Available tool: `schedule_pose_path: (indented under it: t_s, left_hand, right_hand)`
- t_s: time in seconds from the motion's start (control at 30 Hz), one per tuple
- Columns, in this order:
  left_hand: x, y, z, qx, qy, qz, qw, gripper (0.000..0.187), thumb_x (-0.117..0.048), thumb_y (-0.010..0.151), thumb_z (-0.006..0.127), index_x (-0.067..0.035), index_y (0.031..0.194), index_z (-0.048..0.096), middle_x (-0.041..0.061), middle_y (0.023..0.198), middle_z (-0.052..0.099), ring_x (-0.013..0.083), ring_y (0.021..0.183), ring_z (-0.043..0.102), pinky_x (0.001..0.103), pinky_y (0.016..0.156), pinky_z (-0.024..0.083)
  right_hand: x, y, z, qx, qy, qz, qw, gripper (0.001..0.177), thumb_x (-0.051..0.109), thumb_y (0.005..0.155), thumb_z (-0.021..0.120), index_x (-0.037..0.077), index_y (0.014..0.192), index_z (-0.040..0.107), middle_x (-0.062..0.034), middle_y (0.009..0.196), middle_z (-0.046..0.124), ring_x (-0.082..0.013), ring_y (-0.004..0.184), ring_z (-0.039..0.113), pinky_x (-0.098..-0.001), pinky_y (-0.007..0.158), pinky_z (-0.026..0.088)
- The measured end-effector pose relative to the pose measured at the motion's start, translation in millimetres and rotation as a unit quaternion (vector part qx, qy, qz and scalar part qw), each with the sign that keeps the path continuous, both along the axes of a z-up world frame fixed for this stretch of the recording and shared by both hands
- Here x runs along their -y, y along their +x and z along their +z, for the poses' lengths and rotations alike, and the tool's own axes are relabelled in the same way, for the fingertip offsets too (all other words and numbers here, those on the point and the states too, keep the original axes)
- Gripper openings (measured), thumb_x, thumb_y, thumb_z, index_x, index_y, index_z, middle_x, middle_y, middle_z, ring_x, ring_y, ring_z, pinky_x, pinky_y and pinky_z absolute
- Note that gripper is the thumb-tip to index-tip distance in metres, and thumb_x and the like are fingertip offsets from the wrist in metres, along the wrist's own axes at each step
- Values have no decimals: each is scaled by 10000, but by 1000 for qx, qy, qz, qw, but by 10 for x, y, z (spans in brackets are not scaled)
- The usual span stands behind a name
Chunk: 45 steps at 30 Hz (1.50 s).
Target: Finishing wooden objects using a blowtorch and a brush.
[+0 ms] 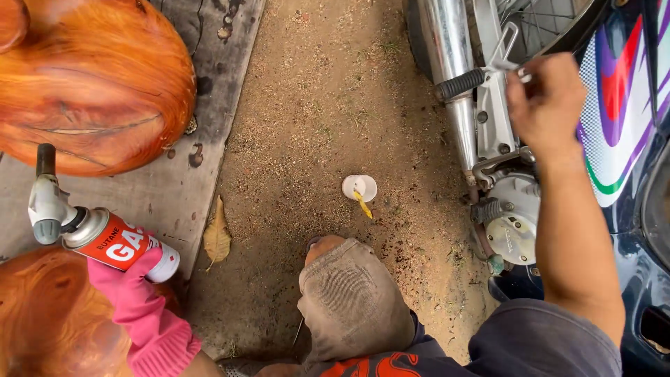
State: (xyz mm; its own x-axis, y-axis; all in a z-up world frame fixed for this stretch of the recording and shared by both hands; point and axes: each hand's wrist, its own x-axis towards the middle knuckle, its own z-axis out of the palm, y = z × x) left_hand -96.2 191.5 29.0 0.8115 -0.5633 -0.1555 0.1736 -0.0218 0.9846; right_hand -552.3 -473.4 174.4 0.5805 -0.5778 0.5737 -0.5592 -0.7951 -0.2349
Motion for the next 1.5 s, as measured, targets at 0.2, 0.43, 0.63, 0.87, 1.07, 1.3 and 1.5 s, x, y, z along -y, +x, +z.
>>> schedule_pose_path:
  t_s: [0.2, 0.43, 0.63, 0.87, 1.07, 1.3, 1.5]
  left_hand:
    - [1347, 227, -194, -10, 9, -7, 1000, 781, 142, 736, 756, -13, 1467, 527, 100, 1238, 678, 232, 1116, 697, 409, 1013, 585]
    - [2248, 335, -109, -21, 4, -18, 1000, 816, 142, 715, 756, -17, 1483, 533, 96, 1245, 681, 234, 1115, 701, 408, 1002, 588]
    - [2225, 326, -119, -21, 12, -21, 999, 839, 141, 703, 756, -16, 1495, 525, 93, 1255, 677, 232, 1116, 695, 403, 1007, 584]
    - [2203, 334, -159, -18, 2, -17, 1000, 842, 141, 702, 760, -13, 1494, 522, 100, 1251, 672, 242, 1122, 697, 407, 1019, 586]
    - [2150, 347, -183, -25, -5, -7, 1000, 837, 129, 695, 763, -18, 1481, 518, 102, 1247, 675, 246, 1121, 705, 406, 1014, 592]
    - [2078, 362, -271, -35, -15, 43, 998, 795, 94, 679, 790, -30, 1420, 531, 89, 1161, 686, 224, 1029, 703, 390, 920, 602]
    - [2118, 351, -293, -46, 72, 43, 995, 825, 99, 632, 824, -29, 1399, 547, 67, 1173, 702, 198, 1041, 704, 362, 945, 597]
  right_hand:
    - [104, 46, -1078, -89, 51, -199, 975, 192, 123, 1001, 793, 39, 1000, 621, -120, 899, 673, -341, 777, 685, -454, 697, 540]
    - [295, -68, -1444, -94, 44, -264, 959, 176, 77, 905, 739, 49, 989, 587, -165, 969, 667, -400, 808, 664, -514, 709, 519]
    - [474, -119, -1488, -54, 78, -301, 949, 177, 81, 859, 745, 37, 919, 584, -170, 918, 661, -411, 827, 653, -524, 729, 509]
    - [677, -159, -1670, 7, 102, -322, 941, 119, 9, 809, 705, 36, 813, 589, -168, 768, 665, -376, 727, 676, -477, 728, 552]
    - [685, -193, -1649, 24, 127, -338, 932, 172, -36, 784, 675, 17, 858, 528, -160, 754, 661, -337, 688, 683, -441, 727, 562]
    - [-755, 305, -1695, -86, 244, -162, 952, 192, 45, 1013, 717, 17, 1023, 528, -153, 861, 685, -330, 791, 695, -449, 804, 558]
    - [-1533, 179, -2186, -266, 424, -124, 857, 740, 94, 862, 685, 156, 1562, 451, -108, 1058, 733, -327, 928, 721, -493, 849, 565]
